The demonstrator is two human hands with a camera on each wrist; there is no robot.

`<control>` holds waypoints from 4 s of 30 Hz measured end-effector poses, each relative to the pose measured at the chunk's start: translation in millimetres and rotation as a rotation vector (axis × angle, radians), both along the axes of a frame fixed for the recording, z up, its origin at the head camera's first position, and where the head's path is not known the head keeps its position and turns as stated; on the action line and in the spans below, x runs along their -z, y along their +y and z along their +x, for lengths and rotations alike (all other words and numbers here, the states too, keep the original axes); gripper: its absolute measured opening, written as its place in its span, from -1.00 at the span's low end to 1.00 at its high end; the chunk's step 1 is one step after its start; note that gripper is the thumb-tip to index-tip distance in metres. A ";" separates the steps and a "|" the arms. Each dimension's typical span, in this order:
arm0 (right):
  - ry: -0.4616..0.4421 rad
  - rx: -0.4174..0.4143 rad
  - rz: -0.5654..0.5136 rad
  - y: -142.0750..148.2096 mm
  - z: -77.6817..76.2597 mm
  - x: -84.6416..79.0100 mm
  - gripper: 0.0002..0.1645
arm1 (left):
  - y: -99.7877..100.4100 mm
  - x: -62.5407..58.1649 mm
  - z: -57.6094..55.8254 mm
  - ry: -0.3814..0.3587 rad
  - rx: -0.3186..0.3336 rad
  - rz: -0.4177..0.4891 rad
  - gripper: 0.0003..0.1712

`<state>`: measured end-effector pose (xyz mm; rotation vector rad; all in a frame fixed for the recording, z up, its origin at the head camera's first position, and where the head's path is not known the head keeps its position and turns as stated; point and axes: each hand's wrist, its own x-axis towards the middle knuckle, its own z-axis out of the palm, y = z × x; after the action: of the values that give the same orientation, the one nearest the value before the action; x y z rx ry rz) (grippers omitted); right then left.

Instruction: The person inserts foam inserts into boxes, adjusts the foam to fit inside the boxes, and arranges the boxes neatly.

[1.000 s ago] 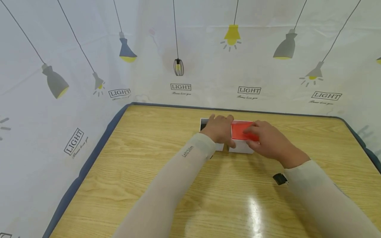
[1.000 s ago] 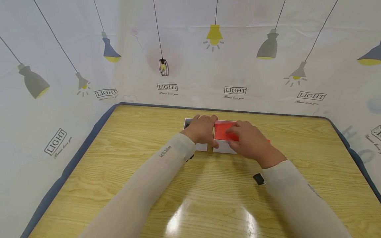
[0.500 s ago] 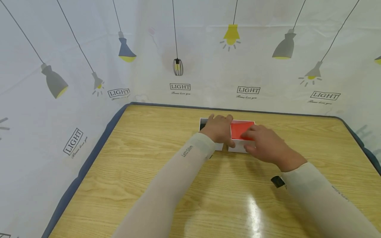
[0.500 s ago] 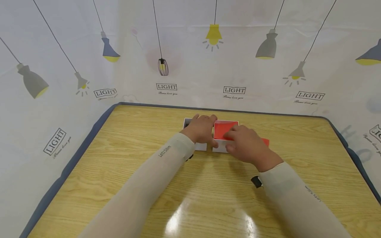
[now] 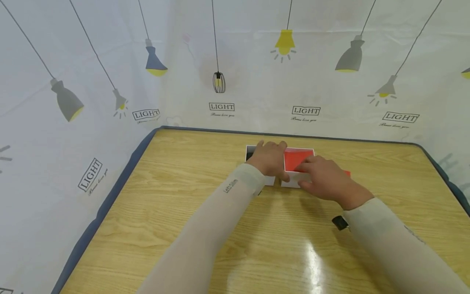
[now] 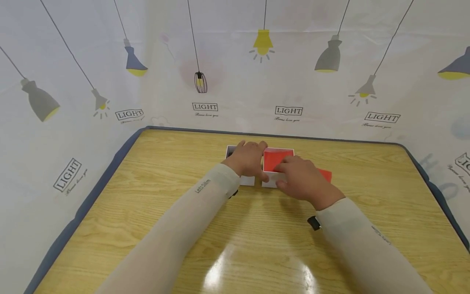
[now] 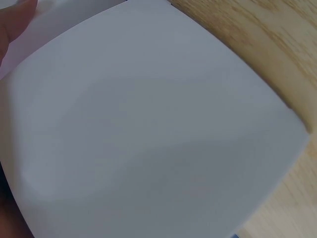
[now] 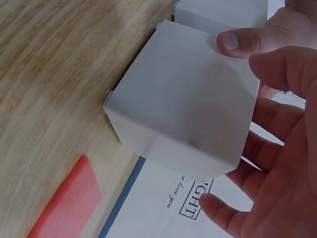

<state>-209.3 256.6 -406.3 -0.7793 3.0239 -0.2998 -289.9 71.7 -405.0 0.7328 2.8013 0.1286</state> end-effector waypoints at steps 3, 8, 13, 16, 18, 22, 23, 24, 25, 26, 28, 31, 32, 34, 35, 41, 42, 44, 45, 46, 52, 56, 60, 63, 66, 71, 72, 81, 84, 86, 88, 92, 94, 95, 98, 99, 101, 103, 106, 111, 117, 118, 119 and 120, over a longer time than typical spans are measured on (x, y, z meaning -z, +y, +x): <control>-0.023 0.011 0.013 -2.7 -0.9 -1.2 -0.60 | 0.2 0.3 -0.4 -0.007 -0.001 -0.001 0.20; -0.048 0.022 0.033 -5.5 -2.7 -1.5 -0.59 | 0.6 1.4 -1.1 -0.004 -0.002 -0.006 0.22; -0.033 0.016 0.030 -5.4 -4.3 2.5 -0.56 | 0.8 1.5 -0.5 -0.007 -0.007 -0.005 0.24; -0.013 -0.007 0.023 -6.0 -5.5 4.7 -0.50 | 0.3 1.2 0.2 -0.005 -0.007 0.000 0.23; -0.009 -0.018 0.025 -7.0 -6.0 5.3 -0.46 | 0.3 0.9 0.3 -0.001 -0.002 0.002 0.23; -0.027 -0.003 0.042 -8.7 -7.7 5.8 -0.44 | 0.3 0.8 0.1 0.002 0.002 0.005 0.24; -0.030 -0.001 0.044 -9.1 -8.2 5.6 -0.44 | 0.3 0.7 0.0 0.002 0.002 0.005 0.24; -0.032 0.002 0.046 -9.3 -8.9 5.7 -0.43 | 0.3 0.5 0.0 0.001 0.002 0.005 0.25; -0.035 0.004 0.048 -9.6 -9.5 5.6 -0.44 | 0.1 0.4 -0.1 0.002 0.001 0.004 0.25; -0.035 0.003 0.047 -10.1 -9.8 5.1 -0.44 | -0.1 0.4 -0.3 0.002 0.001 0.003 0.25; -0.038 0.003 0.048 -10.6 -10.3 4.3 -0.45 | -0.2 0.4 -0.6 0.005 0.003 0.001 0.25; -0.050 0.003 0.043 -12.2 -10.8 2.1 -0.47 | 0.0 0.6 -1.1 0.006 0.004 0.000 0.25; -0.056 0.003 0.041 -12.9 -11.0 1.4 -0.48 | -0.1 0.5 -1.0 0.004 0.005 0.001 0.25; -0.065 0.003 0.038 -14.0 -11.9 0.5 -0.49 | -0.2 0.6 -1.1 0.001 0.006 0.002 0.25; -0.069 0.003 0.037 -14.4 -12.3 0.2 -0.50 | -0.3 0.5 -1.0 -0.001 0.006 0.003 0.25; -0.079 0.008 0.041 -14.8 -14.8 1.5 -0.50 | -0.7 -0.8 -0.4 -0.007 0.006 0.006 0.25; -0.079 0.007 0.041 -14.9 -15.2 1.9 -0.50 | -0.8 -1.0 -0.4 -0.007 0.007 0.007 0.25; -0.079 0.007 0.041 -14.5 -15.3 2.5 -0.50 | -0.6 -1.4 -0.4 -0.005 0.008 0.006 0.24; -0.076 0.005 0.041 -14.4 -15.4 2.9 -0.50 | -0.5 -1.6 -0.5 -0.004 0.008 0.006 0.24; -0.073 0.003 0.041 -14.4 -15.4 3.3 -0.50 | -0.5 -1.8 -0.5 -0.003 0.009 0.005 0.23; -0.044 -0.005 0.049 -13.6 -15.1 8.5 -0.48 | -0.2 -1.1 -1.3 0.001 0.010 0.003 0.23; -0.033 -0.003 0.039 -12.5 -13.9 11.7 -0.47 | -0.2 -0.3 -0.7 0.002 0.010 0.011 0.23; -0.013 -0.001 -0.013 -9.5 -11.7 12.8 -0.49 | 0.1 0.8 -0.2 -0.008 0.014 0.009 0.21; 0.004 0.022 -0.114 -4.7 -9.2 9.9 -0.42 | 0.8 1.2 0.3 -0.009 0.015 0.009 0.17; 0.003 0.072 -0.234 2.2 -4.7 2.8 -0.29 | 1.4 1.1 0.6 -0.007 0.003 0.013 0.17; -0.026 0.184 -0.325 17.5 7.5 -9.1 -0.15 | 1.4 0.4 1.0 -0.009 -0.018 0.019 0.18; -0.032 0.205 -0.333 20.7 9.6 -10.2 -0.12 | 1.1 0.3 1.1 -0.011 -0.020 0.020 0.19; -0.114 0.351 -0.424 49.7 22.3 -7.8 0.12 | 0.9 2.3 0.5 -0.038 -0.030 0.010 0.24; -0.125 0.368 -0.436 57.7 24.2 -5.7 0.15 | 1.5 3.6 0.5 -0.033 -0.030 0.010 0.23; -0.133 0.375 -0.448 62.1 25.1 -4.3 0.16 | 1.7 4.4 0.5 -0.028 -0.030 0.009 0.22; -0.138 0.380 -0.465 66.1 25.7 -2.8 0.18 | 1.8 4.7 0.6 -0.024 -0.029 0.006 0.21; -0.132 0.382 -0.509 73.3 26.3 0.7 0.16 | 1.3 4.7 0.6 -0.020 -0.024 0.004 0.20; -0.124 0.378 -0.536 76.1 26.6 3.3 0.13 | 1.1 4.1 0.4 -0.018 -0.020 0.005 0.20; -0.124 0.380 -0.549 77.4 26.5 4.9 0.12 | 1.1 3.8 0.4 -0.018 -0.019 0.004 0.20; -0.135 0.401 -0.586 80.7 26.4 10.0 0.11 | 1.3 2.2 0.4 -0.018 -0.019 0.006 0.22; -0.139 0.408 -0.599 81.5 26.4 11.7 0.11 | 1.4 1.7 0.5 -0.019 -0.020 0.007 0.22; -0.144 0.421 -0.613 83.6 26.0 15.1 0.11 | 1.7 0.9 0.4 -0.019 -0.022 0.006 0.22; -0.152 0.424 -0.628 85.0 26.3 17.8 0.10 | 1.6 0.3 0.6 -0.021 -0.022 0.005 0.22; -0.162 0.425 -0.645 86.8 26.3 21.8 0.09 | 1.0 -0.4 1.1 -0.025 -0.020 0.004 0.22; -0.186 0.448 -0.664 91.8 24.7 29.2 0.10 | 0.9 -0.6 1.5 -0.023 -0.018 0.005 0.22; -0.214 0.472 -0.684 101.7 24.5 39.0 0.09 | 2.0 1.2 0.2 -0.021 -0.010 -0.004 0.22; -0.217 0.473 -0.685 103.3 24.7 40.4 0.09 | 2.3 1.3 -0.1 -0.020 -0.008 -0.005 0.22; -0.220 0.473 -0.689 104.6 24.7 41.8 0.09 | 2.4 1.2 -0.3 -0.019 -0.008 -0.005 0.22; -0.222 0.473 -0.691 105.8 24.7 43.1 0.08 | 2.7 1.3 -0.5 -0.019 -0.009 -0.007 0.21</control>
<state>-184.5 362.4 -449.3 0.0158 2.8248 -1.3707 -290.4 74.4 -406.2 0.7143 2.7862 0.1267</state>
